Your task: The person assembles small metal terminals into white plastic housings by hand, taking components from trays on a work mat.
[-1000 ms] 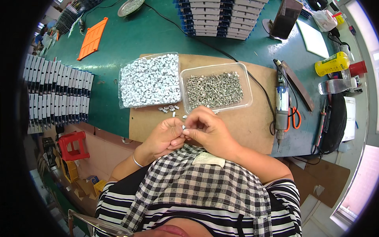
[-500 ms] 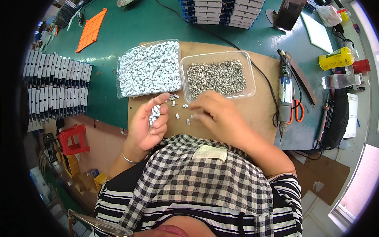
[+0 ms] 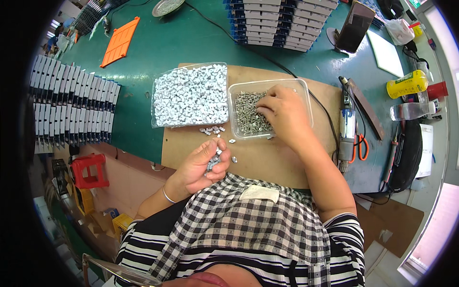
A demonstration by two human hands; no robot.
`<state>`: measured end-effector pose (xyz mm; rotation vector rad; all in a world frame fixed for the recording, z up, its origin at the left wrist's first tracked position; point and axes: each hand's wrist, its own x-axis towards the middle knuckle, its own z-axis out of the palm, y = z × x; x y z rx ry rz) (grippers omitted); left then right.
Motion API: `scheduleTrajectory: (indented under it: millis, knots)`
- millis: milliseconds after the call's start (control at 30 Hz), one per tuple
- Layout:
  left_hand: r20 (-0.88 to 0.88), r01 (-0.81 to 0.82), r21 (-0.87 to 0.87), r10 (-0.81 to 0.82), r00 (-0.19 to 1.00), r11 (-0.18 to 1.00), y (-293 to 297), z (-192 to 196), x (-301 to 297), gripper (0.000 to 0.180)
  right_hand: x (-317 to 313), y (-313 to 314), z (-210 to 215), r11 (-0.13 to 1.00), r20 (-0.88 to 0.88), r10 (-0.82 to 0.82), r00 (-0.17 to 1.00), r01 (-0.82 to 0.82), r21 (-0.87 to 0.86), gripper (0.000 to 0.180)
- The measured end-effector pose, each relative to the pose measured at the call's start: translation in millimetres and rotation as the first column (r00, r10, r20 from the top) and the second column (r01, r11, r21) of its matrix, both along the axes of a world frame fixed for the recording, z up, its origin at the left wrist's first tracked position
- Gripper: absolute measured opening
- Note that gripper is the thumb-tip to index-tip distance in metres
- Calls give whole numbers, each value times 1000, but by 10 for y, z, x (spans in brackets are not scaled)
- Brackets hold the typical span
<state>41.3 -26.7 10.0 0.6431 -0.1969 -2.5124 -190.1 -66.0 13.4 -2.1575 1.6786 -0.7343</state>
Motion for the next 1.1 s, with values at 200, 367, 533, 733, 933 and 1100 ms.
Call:
scheduleTrajectory:
  millis: [200, 367, 533, 733, 933, 1100]
  knots:
    - [5, 33, -21, -33, 999, 999, -24, -29, -35, 27, 15, 67, 100, 990, 240, -141, 960, 143, 9, 12]
    - [134, 48, 47, -54, 989, 998, -55, 98, -71, 31, 64, 249, 330, 997, 471, -38, 881, -1, 83, 13]
    - [149, 29, -32, -24, 989, 999, -15, 12, -58, 20, 302, 533, 325, 900, 852, -237, 467, -225, 373, 11]
    - [-44, -11, -17, 10, 999, 1000, -16, -38, -90, 18, 344, 617, 216, 795, 901, -344, 264, -428, 430, 11]
    - [1, -3, -41, 3, 1000, 999, -6, -80, -118, 21, 484, 622, 185, 928, 798, -24, 603, -283, 242, 10]
    - [48, 27, -134, -21, 999, 991, -7, -109, -143, 30, 497, 617, 156, 941, 700, -72, 710, -183, 283, 10]
